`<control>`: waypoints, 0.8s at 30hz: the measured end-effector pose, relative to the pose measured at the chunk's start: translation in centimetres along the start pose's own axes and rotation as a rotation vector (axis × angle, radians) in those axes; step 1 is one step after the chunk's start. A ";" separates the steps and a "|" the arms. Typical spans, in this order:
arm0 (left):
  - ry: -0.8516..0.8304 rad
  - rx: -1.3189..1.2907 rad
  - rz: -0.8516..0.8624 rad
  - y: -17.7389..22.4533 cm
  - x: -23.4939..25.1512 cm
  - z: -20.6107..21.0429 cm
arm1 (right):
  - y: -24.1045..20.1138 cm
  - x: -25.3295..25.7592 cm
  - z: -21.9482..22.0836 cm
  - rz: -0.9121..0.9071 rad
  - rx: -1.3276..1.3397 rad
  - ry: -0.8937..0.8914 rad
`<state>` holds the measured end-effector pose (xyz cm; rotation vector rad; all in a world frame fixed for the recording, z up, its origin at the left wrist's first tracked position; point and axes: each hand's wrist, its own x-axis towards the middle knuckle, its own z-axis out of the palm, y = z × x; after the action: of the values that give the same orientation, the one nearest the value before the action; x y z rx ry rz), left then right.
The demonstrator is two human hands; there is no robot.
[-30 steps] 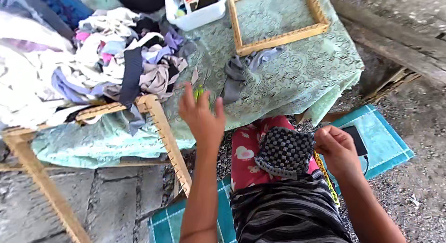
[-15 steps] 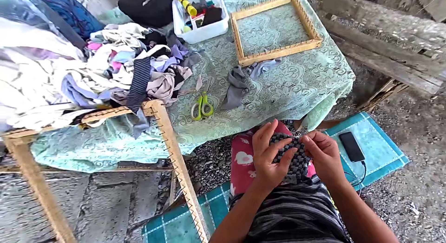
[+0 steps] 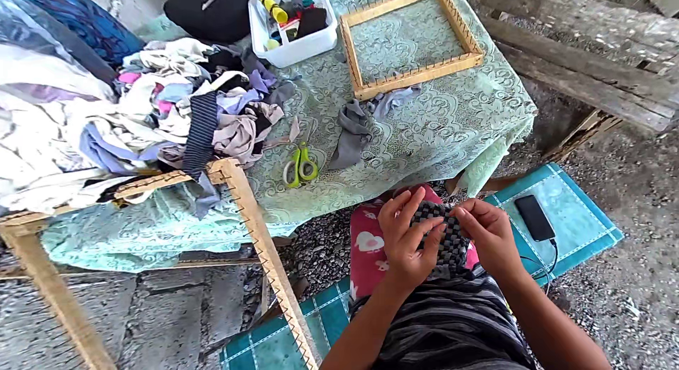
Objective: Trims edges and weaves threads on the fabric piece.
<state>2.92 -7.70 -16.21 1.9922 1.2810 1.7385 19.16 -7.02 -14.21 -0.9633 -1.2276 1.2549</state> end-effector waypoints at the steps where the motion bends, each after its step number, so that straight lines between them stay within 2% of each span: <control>1: 0.004 0.007 0.001 -0.1 0.0 0.0 | 0.1 0.0 0.0 -0.001 0.004 -0.002; 9: -0.094 0.055 -0.009 -0.9 0.6 -0.2 | 0.4 0.0 -1.1 0.050 -0.066 -0.080; 12: -0.151 0.102 0.009 -1.5 0.7 -0.4 | 0.7 0.0 -1.5 0.011 -0.244 -0.208; 16: -0.284 0.171 0.139 -2.2 1.5 -0.7 | 0.5 0.3 -2.2 -0.081 -0.434 -0.341; 19: -0.349 0.177 0.254 -2.4 2.9 -0.6 | -0.1 0.8 -3.6 -0.106 -0.341 -0.417; 21: -0.382 0.195 0.302 -2.0 3.8 -0.6 | -0.6 1.3 -5.1 -0.029 -0.207 -0.467; 24: -0.389 0.205 0.361 -1.5 5.0 -0.5 | -0.4 1.9 -7.0 0.068 -0.133 -0.344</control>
<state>1.40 -3.46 -13.50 2.6513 1.0503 1.2807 25.95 -4.40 -14.49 -0.9147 -1.5718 1.4489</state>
